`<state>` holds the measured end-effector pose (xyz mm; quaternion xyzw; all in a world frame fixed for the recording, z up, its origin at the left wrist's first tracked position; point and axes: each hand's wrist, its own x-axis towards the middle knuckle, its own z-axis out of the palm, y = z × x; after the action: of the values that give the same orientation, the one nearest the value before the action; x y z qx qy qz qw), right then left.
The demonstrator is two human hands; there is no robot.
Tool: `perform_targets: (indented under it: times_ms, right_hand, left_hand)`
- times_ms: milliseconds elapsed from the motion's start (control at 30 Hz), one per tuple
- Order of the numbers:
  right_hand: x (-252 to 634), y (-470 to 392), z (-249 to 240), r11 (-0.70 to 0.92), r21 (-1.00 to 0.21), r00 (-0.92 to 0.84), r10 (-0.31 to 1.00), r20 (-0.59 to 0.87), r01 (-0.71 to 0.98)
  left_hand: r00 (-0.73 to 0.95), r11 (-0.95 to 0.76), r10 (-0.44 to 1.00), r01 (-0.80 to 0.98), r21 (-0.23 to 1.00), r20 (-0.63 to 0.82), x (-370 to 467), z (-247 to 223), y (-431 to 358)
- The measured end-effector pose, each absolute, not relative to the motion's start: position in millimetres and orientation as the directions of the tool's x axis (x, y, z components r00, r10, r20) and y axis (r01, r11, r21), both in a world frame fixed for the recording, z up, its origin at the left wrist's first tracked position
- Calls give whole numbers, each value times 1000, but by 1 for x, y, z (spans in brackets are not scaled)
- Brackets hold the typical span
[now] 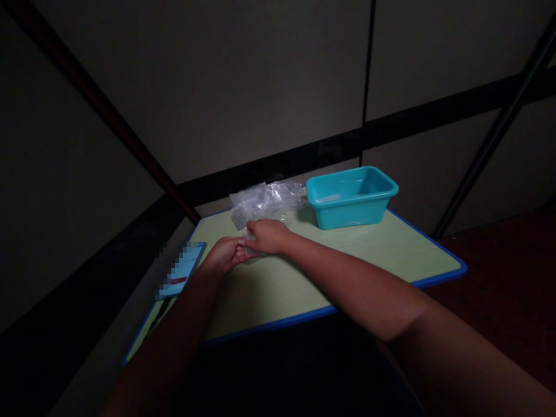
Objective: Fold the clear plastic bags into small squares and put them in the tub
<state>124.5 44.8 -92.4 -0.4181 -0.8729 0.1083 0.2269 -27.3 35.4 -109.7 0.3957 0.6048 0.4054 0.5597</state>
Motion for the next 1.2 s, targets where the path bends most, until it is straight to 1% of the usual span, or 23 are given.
perform_targets:
  times_ms: [67,100,233,333,433,567,767,1100,1167,1200]
  right_hand:
    - [126,40,-92,585,-291,-536,810,237,757]
    - [125,38,-93,566,-267,-535,824,185,780]
    - [120,33,-103,505,-255,-525,851,-10,824]
    - [115,33,-109,468,-233,-493,868,-61,853]
    - [113,33,-109,442,-210,-465,882,-74,872]
    - [112,31,-108,423,-211,-447,890,-84,881]
    - [109,28,-112,477,-203,-499,863,-79,855]
    - [105,26,-113,470,-155,-483,873,-62,869]
    - [105,26,-114,466,-151,-478,877,-56,872]
    - [105,27,-115,462,-153,-474,879,-55,874]
  left_hand:
    - [-75,351,934,23,936,-348,-28,-109,35]
    - [-80,351,934,22,936,-348,-28,-109,35]
    - [-93,363,928,22,932,-360,-28,-107,35]
    - [-123,340,934,18,940,-336,-27,-107,35]
    - [-131,323,939,13,946,-319,-25,-108,35]
    - [-129,321,940,14,947,-316,-24,-109,35]
    - [-145,255,958,35,966,-248,-23,-110,36]
    - [-151,177,975,73,981,-165,-24,-113,37]
    - [-159,163,977,117,980,-144,-26,-114,39]
    - [-171,134,980,185,974,-102,-29,-114,40]
